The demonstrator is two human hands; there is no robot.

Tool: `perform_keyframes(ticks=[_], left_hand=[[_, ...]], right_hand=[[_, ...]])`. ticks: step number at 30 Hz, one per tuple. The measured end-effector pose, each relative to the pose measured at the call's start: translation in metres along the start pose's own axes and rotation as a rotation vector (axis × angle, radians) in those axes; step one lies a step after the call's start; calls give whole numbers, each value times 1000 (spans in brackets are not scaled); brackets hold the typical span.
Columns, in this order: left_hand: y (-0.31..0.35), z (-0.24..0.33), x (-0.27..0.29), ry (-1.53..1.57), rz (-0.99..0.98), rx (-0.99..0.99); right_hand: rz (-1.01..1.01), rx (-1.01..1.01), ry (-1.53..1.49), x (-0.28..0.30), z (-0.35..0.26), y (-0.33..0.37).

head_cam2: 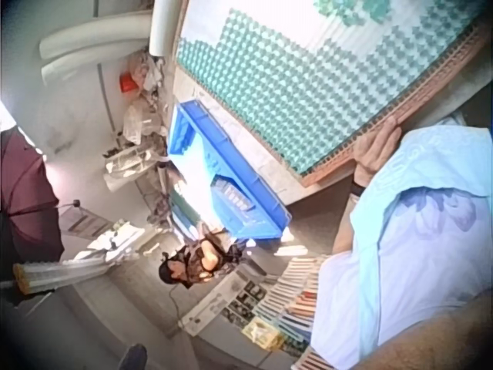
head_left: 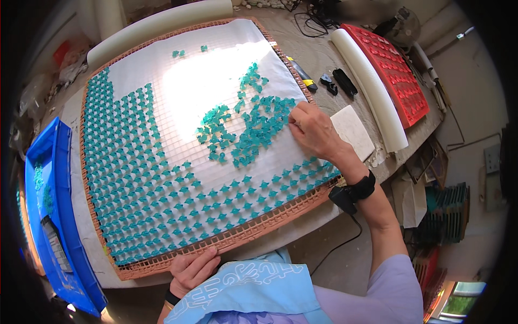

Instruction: Arranging small green plastic parts into a grid tray.

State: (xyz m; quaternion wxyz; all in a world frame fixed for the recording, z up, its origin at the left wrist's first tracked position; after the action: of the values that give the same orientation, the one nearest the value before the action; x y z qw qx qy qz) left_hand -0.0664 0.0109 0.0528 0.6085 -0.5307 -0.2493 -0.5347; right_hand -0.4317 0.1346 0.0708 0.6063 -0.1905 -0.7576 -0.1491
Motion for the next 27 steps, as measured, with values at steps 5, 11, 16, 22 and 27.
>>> perform_keyframes(ticks=[5,11,16,22,27], left_hand=[[-1,0,-1,-9,-20,-7],[-1,0,-1,-6,4,-1],[2,0,-2,-13,-6,3],[-1,0,0,-4,9,4],[-2,-1,1,12,-29,16]], right_hand=[[91,4,-55,8,-7,3],[-8,-18,-47,9,-2,-4],[-26,-28,-28,9,-2,-6],[-165,-144,-227,6,8,-17],[-69,-172,-123,15,7,-4]])
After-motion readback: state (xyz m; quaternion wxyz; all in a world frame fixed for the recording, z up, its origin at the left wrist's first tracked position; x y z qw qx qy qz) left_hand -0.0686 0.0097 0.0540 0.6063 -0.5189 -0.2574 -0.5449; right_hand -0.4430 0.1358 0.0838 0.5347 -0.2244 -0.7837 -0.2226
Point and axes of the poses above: each hand's wrist, its own y-axis away from the middle knuckle, its own x-axis out of the back of the hand, z = x × y, the point moved 8 cm from there along -y, towards the middle knuckle, and after that the axes turned 13 degrees about -z, right-handed, at the moved point
